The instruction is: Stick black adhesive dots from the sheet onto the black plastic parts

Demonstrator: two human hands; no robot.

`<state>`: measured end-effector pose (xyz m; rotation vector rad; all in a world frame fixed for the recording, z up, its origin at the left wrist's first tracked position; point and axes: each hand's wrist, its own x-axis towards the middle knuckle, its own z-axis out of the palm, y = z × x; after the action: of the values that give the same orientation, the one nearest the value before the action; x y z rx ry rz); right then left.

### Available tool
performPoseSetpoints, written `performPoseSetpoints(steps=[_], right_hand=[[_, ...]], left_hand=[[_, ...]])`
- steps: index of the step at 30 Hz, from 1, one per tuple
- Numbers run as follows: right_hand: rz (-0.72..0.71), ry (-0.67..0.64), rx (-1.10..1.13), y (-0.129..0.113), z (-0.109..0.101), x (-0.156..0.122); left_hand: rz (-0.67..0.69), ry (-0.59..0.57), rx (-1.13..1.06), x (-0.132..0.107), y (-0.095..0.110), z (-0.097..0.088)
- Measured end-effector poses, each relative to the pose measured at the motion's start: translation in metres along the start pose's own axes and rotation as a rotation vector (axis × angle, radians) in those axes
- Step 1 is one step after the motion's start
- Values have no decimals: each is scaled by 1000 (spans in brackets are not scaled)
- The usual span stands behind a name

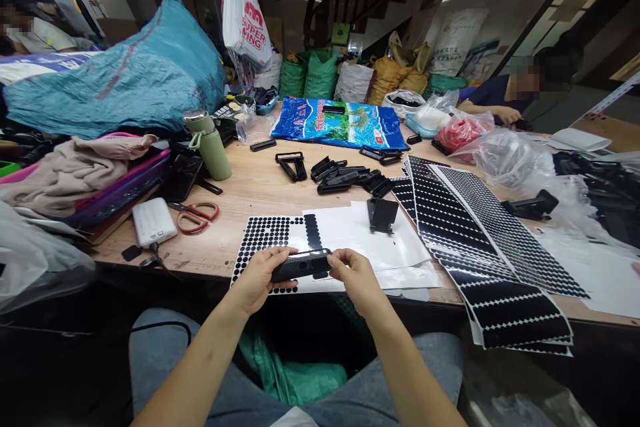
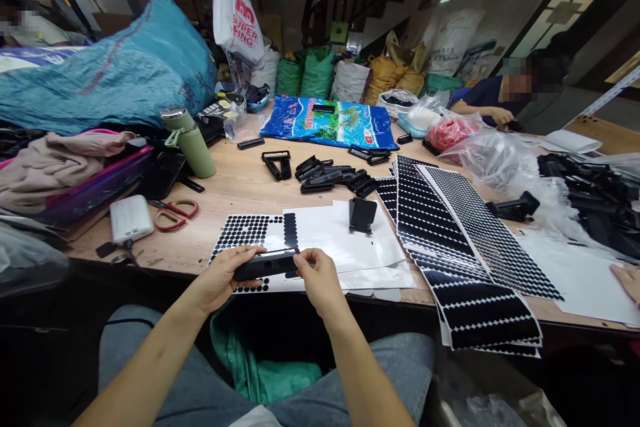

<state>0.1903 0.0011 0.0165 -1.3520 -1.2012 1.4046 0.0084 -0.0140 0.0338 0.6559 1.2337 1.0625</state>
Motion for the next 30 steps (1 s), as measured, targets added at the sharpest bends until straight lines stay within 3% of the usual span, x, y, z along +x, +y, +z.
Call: performPoseSetpoints(steps=[14,19,23,25,27,29,30], right_hand=[[-159,134,-281,-7,6,-14],[-110,186,-90,2,14,-14],[57,16,109,10,14,-11],[76,17,135,10,6,-7],[34,110,97,9,-6,0],[-8,191,26,9,-19,7],[-20,201,-12,8,-25,10]], left_hand=[[11,-2,10,-3,-4,-1],[11,-6,-8,-4,-8,-2],[49,-49,8,-13,-7,-5],[27,-108,96,-21,-6,-9],[7,-225,253,-26,-4,-14],[55,-281,419,-16,1,-15],[116,-249,493,-3,6,-14]])
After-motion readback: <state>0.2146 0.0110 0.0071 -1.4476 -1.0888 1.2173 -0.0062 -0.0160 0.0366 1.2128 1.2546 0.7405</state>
